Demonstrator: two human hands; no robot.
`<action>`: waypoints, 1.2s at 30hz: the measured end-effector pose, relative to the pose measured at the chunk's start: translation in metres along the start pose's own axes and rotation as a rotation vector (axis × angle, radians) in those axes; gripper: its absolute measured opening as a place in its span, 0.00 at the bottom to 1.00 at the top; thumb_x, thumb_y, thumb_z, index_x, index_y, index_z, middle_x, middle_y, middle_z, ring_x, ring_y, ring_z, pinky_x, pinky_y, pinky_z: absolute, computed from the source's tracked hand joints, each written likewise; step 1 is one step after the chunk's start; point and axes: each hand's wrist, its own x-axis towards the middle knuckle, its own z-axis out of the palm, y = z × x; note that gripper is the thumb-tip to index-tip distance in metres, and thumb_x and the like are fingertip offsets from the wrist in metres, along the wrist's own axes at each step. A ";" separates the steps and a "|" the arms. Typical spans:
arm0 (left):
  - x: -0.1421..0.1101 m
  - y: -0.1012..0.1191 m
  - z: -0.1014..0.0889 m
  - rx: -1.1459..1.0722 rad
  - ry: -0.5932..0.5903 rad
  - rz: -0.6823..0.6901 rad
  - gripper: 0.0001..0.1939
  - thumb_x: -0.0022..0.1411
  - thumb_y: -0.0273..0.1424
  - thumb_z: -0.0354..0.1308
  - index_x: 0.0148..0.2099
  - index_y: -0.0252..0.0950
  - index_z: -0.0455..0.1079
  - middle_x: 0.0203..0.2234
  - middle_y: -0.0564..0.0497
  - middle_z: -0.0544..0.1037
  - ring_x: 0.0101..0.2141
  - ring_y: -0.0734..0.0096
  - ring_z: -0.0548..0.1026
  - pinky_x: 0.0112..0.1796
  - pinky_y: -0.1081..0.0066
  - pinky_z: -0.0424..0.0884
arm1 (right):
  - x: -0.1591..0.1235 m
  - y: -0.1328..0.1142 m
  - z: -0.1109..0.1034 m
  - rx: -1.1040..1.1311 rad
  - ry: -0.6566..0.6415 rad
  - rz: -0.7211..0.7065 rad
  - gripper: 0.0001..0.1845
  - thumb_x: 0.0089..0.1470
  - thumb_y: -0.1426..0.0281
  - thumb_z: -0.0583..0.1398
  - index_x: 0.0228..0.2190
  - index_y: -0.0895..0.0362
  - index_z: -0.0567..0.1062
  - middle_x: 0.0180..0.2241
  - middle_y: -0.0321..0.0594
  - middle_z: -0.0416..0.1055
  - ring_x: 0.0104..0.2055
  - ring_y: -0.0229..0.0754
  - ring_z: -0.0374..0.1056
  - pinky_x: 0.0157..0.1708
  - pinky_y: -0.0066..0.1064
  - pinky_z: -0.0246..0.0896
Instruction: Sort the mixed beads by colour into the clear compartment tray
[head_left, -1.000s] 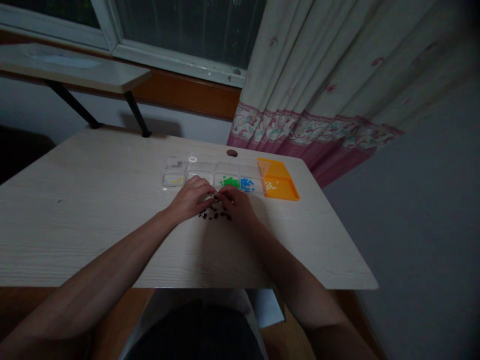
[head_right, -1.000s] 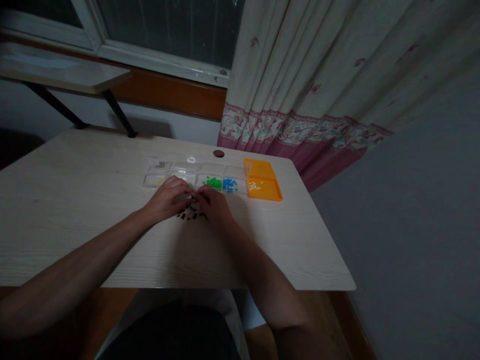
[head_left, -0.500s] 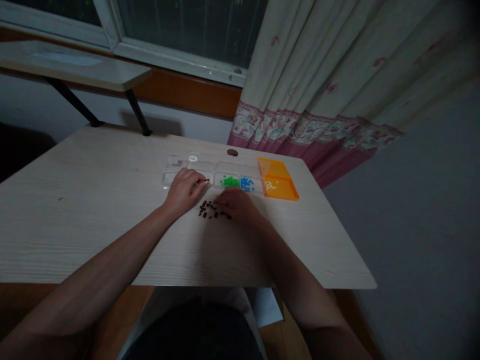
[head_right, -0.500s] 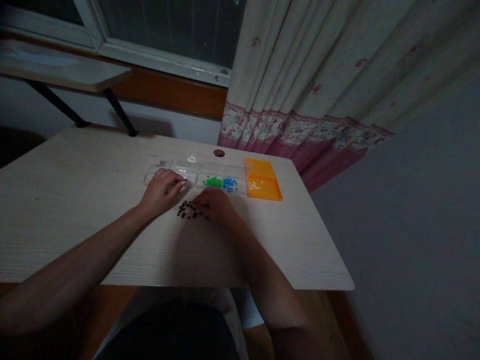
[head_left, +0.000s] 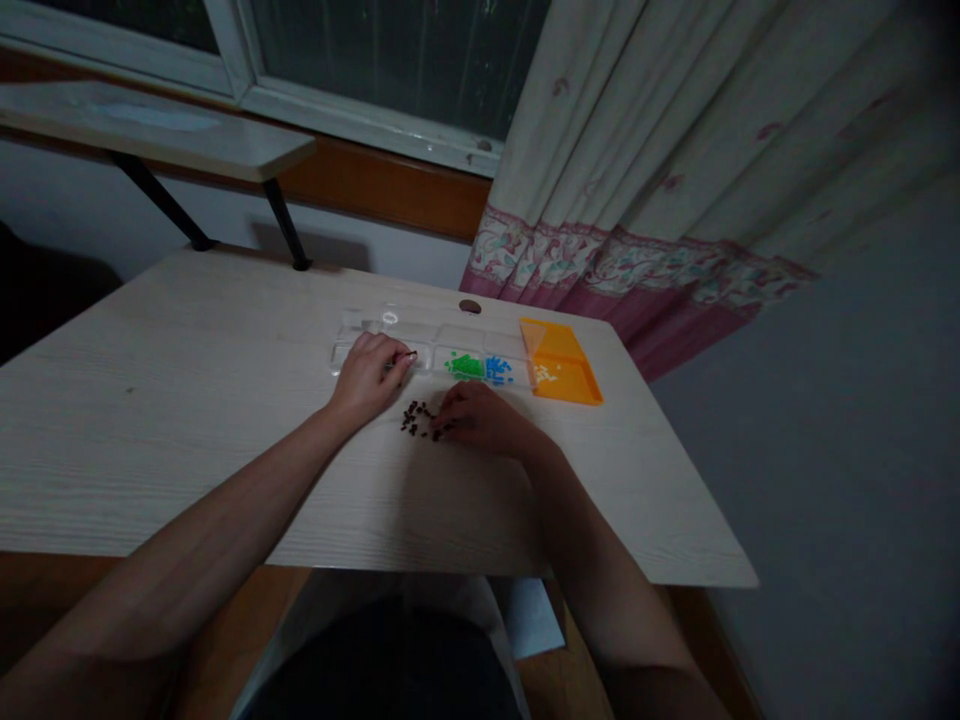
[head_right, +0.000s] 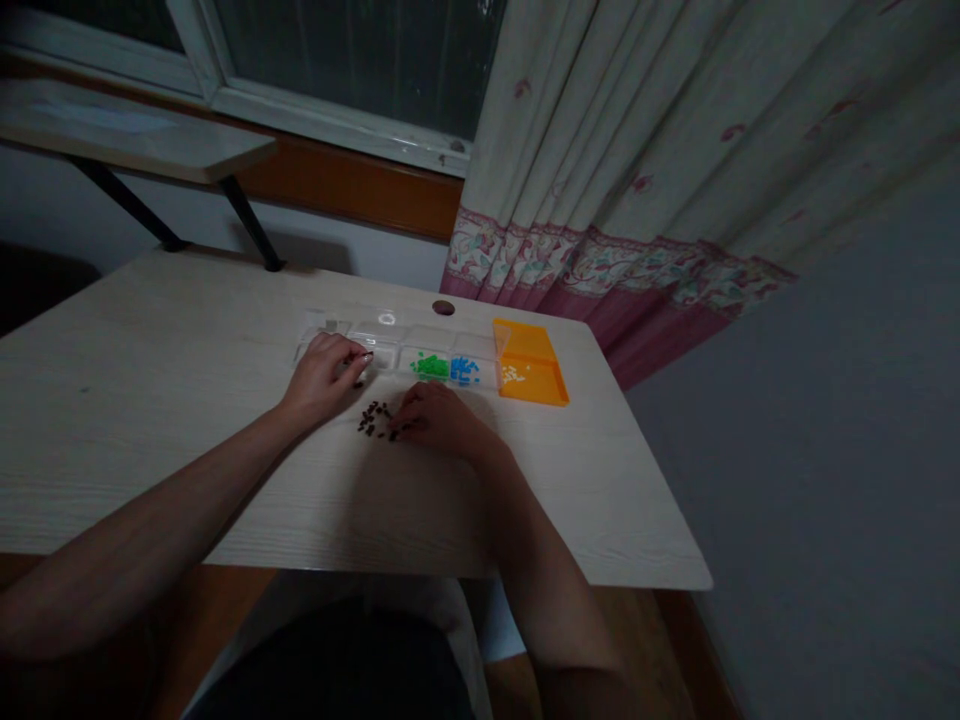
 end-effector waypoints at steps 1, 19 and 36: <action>0.000 0.000 0.000 0.001 0.003 -0.001 0.14 0.70 0.39 0.50 0.38 0.37 0.71 0.34 0.48 0.76 0.39 0.61 0.70 0.46 0.60 0.64 | 0.000 -0.001 0.000 -0.011 -0.005 0.009 0.11 0.52 0.71 0.68 0.40 0.50 0.82 0.42 0.41 0.74 0.46 0.43 0.67 0.51 0.39 0.59; 0.002 -0.015 0.001 0.032 0.028 -0.099 0.10 0.65 0.37 0.57 0.38 0.37 0.74 0.33 0.47 0.77 0.40 0.58 0.72 0.46 0.56 0.66 | 0.010 -0.004 0.008 -0.061 0.144 -0.024 0.03 0.52 0.75 0.67 0.31 0.57 0.82 0.34 0.41 0.77 0.39 0.40 0.70 0.46 0.33 0.61; 0.001 -0.022 0.000 0.090 0.041 -0.106 0.15 0.66 0.31 0.52 0.50 0.37 0.77 0.33 0.47 0.75 0.40 0.59 0.70 0.47 0.57 0.67 | 0.008 -0.006 0.007 -0.098 0.399 0.130 0.02 0.54 0.73 0.65 0.31 0.55 0.80 0.34 0.41 0.77 0.41 0.44 0.69 0.45 0.36 0.61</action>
